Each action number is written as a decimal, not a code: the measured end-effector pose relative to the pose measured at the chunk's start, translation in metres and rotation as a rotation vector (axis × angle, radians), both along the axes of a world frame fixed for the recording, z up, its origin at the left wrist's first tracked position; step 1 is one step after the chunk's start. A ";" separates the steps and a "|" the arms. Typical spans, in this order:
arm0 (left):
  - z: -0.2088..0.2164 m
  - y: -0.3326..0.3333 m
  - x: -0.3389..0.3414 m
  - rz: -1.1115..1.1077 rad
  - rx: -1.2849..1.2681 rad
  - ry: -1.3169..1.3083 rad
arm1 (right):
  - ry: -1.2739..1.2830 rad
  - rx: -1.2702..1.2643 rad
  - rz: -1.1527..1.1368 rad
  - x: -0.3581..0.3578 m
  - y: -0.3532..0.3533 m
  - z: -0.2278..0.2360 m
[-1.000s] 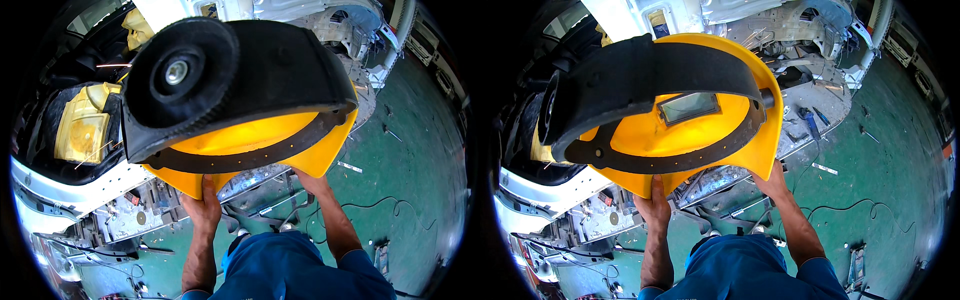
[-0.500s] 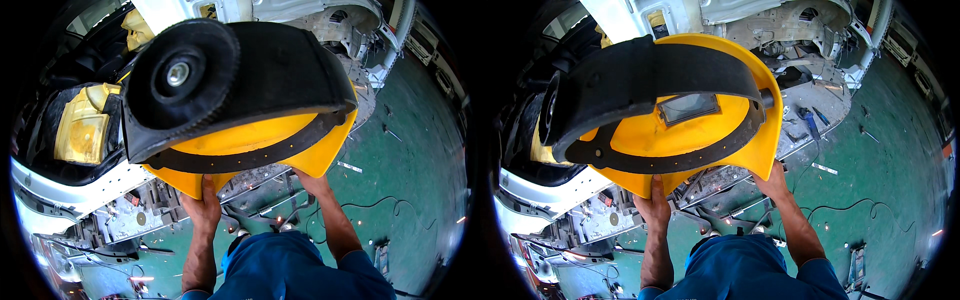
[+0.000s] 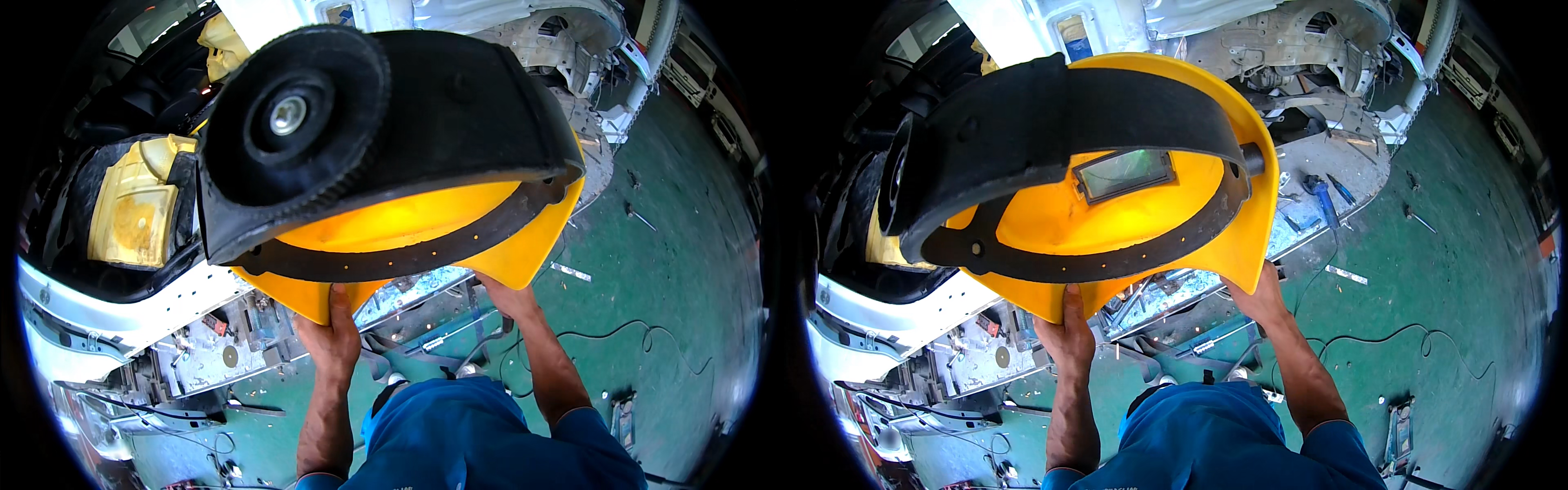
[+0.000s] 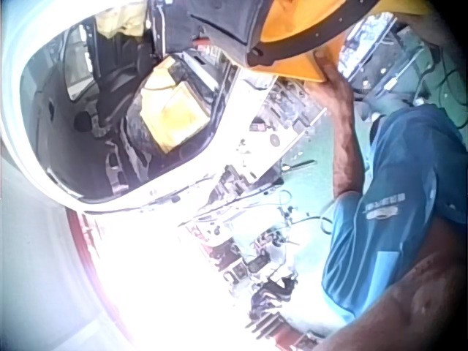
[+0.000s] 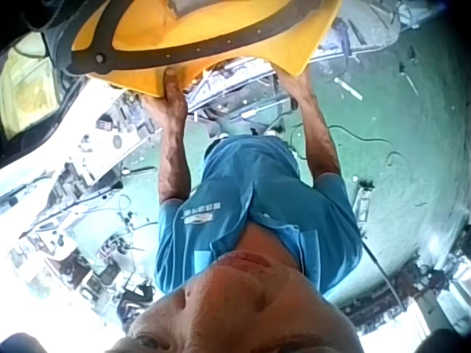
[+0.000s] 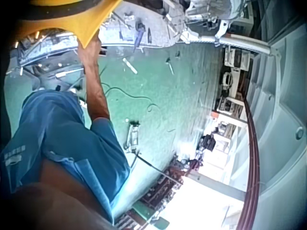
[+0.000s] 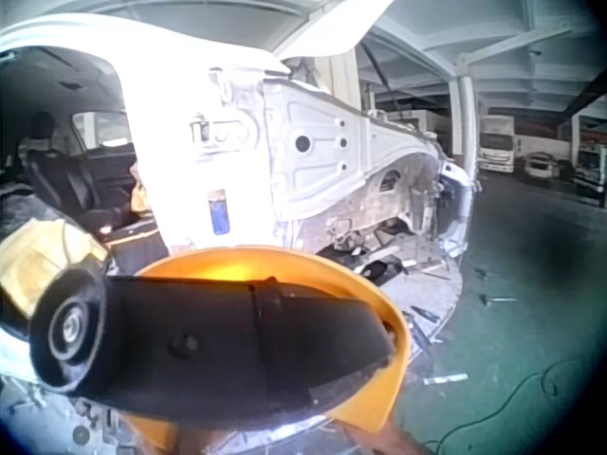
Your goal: The person welds a section of a car's frame using a welding torch while holding a yellow welding mask in the other hand. Sparks are visible as the torch is applied to the metal frame.
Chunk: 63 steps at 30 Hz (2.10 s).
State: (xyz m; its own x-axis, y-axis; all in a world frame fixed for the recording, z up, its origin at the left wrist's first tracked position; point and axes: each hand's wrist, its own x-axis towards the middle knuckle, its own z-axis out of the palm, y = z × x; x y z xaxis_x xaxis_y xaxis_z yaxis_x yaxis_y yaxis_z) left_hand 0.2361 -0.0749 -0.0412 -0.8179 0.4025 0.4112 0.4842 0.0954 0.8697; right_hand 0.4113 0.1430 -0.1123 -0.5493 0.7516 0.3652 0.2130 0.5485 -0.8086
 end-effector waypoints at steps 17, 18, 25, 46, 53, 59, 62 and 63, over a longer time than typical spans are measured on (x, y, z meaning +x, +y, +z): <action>0.002 0.000 -0.001 -0.001 -0.032 -0.018 | -0.006 0.048 0.000 0.000 0.000 -0.004; 0.002 0.000 -0.001 -0.008 -0.036 -0.040 | -0.006 0.032 -0.004 0.000 0.000 -0.004; -0.002 0.001 -0.005 -0.004 -0.016 0.003 | -0.020 0.000 0.011 -0.002 -0.002 0.004; 0.002 0.002 -0.002 -0.008 -0.045 0.019 | -0.030 -0.010 0.004 0.000 -0.002 -0.002; -0.001 0.003 -0.002 -0.004 -0.008 -0.003 | -0.076 -0.023 -0.004 -0.001 -0.002 0.001; 0.000 0.002 -0.002 -0.004 0.001 0.008 | -0.037 0.090 0.013 0.001 0.000 -0.004; 0.000 0.001 -0.002 -0.003 -0.013 0.006 | -0.035 0.058 0.003 0.002 -0.002 -0.004; 0.000 0.001 -0.002 -0.006 -0.015 0.004 | -0.033 0.044 0.000 0.002 -0.002 -0.004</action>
